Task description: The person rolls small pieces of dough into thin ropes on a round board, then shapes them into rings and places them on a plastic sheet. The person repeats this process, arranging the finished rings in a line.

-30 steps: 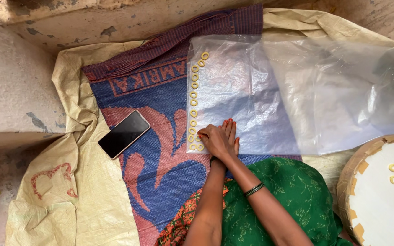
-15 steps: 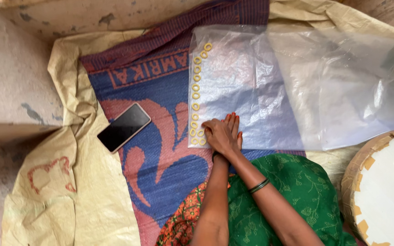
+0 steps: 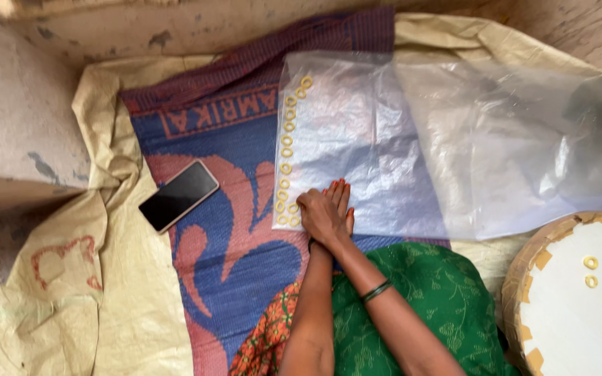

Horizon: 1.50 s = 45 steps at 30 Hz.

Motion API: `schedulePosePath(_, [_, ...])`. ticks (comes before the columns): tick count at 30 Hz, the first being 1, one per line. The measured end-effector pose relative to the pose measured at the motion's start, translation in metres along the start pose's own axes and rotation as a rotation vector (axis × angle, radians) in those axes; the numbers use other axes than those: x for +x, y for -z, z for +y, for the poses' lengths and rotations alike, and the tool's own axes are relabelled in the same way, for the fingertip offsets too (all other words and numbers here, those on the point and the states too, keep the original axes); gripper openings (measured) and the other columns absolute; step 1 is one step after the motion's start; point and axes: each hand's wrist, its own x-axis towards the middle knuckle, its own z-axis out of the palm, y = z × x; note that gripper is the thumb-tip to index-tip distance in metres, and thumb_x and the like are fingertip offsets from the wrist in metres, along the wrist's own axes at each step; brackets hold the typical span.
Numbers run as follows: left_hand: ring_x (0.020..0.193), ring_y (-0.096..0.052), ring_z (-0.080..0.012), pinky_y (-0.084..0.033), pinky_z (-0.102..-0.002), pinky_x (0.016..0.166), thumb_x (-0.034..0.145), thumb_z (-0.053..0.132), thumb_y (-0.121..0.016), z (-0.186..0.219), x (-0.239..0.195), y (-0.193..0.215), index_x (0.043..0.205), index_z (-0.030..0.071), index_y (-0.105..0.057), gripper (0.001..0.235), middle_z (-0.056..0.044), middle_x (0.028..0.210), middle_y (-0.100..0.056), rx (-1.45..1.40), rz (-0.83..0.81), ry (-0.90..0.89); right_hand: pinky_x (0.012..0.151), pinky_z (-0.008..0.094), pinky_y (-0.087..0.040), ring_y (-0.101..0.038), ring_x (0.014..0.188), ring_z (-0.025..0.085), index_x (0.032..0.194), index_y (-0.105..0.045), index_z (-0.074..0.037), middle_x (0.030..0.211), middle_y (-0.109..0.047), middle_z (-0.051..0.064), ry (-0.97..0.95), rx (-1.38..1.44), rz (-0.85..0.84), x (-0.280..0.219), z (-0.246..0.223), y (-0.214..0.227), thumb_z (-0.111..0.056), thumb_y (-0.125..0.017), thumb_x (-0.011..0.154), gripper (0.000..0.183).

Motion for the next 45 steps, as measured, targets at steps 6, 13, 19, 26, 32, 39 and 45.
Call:
schedulePosePath(6, [0.157,-0.016,-0.0226,-0.007,-0.044,0.126,0.100,0.040,-0.042,-0.002,0.002,-0.009,0.161,0.011,-0.023,0.070,-0.009,0.169,-0.024,0.033,0.003,-0.020,0.106,0.049,-0.039,-0.065,0.106,0.039,0.104,-0.073,-0.001,0.105,-0.072,0.019,0.194,0.147,0.214,-0.001,0.005,0.015,-0.005,-0.070,0.080,0.025])
schedulePosePath(13, [0.154,-0.029,-0.0241,-0.019,-0.041,0.127,0.099,0.028,-0.047,-0.012,0.010,-0.004,0.156,0.003,-0.035,0.064,-0.013,0.163,-0.036,-0.184,-0.189,-0.008,0.085,0.028,-0.059,-0.072,0.094,0.015,0.111,-0.070,0.000,0.104,-0.075,0.007,-0.094,0.834,0.280,-0.014,0.025,0.068,0.003,-0.063,0.087,0.025])
schedulePosePath(19, [0.148,-0.039,-0.0283,-0.027,-0.044,0.123,0.095,0.023,-0.055,-0.010,0.010,0.024,0.149,0.001,-0.047,0.060,-0.016,0.157,-0.046,-0.324,0.121,-0.060,0.081,0.027,-0.057,-0.068,0.088,0.010,0.112,-0.072,-0.002,0.104,-0.074,0.005,-0.137,0.865,0.423,-0.066,0.079,0.154,-0.003,-0.068,0.093,0.020])
schedulePosePath(26, [0.147,-0.041,-0.0306,-0.029,-0.044,0.123,0.093,0.020,-0.056,-0.007,0.011,0.030,0.148,0.000,-0.048,0.060,-0.018,0.156,-0.048,-0.305,0.099,-0.063,0.072,0.027,-0.054,-0.065,0.084,0.014,0.111,-0.074,-0.005,0.107,-0.071,0.006,-0.362,0.344,0.819,-0.181,0.159,0.256,-0.003,-0.070,0.093,0.019])
schedulePosePath(32, [0.148,-0.039,-0.0291,-0.027,-0.046,0.123,0.099,0.026,-0.052,-0.005,0.014,0.030,0.151,0.002,-0.048,0.058,-0.017,0.157,-0.046,-0.181,0.041,-0.083,0.077,0.039,-0.054,-0.068,0.089,0.025,0.109,-0.077,-0.008,0.108,-0.068,0.012,-0.650,-0.087,0.983,-0.272,0.224,0.296,-0.002,-0.071,0.090,0.020])
schedulePosePath(39, [0.151,-0.037,-0.0293,-0.024,-0.044,0.127,0.100,0.030,-0.044,0.001,0.011,0.036,0.152,0.006,-0.048,0.057,-0.014,0.160,-0.045,-0.206,0.049,-0.063,0.093,0.040,-0.050,-0.056,0.113,0.029,0.115,-0.077,-0.011,0.119,-0.062,0.009,-0.750,-0.212,0.894,-0.283,0.266,0.287,-0.013,-0.073,0.095,0.020])
schedulePosePath(45, [0.149,-0.038,-0.0300,-0.025,-0.045,0.125,0.099,0.027,-0.049,0.002,0.014,0.038,0.151,0.005,-0.048,0.057,-0.016,0.158,-0.046,-0.185,0.050,-0.069,0.094,0.044,-0.047,-0.054,0.113,0.032,0.116,-0.077,-0.010,0.121,-0.062,0.011,-0.697,-0.348,0.812,-0.275,0.291,0.284,-0.014,-0.076,0.090,0.026])
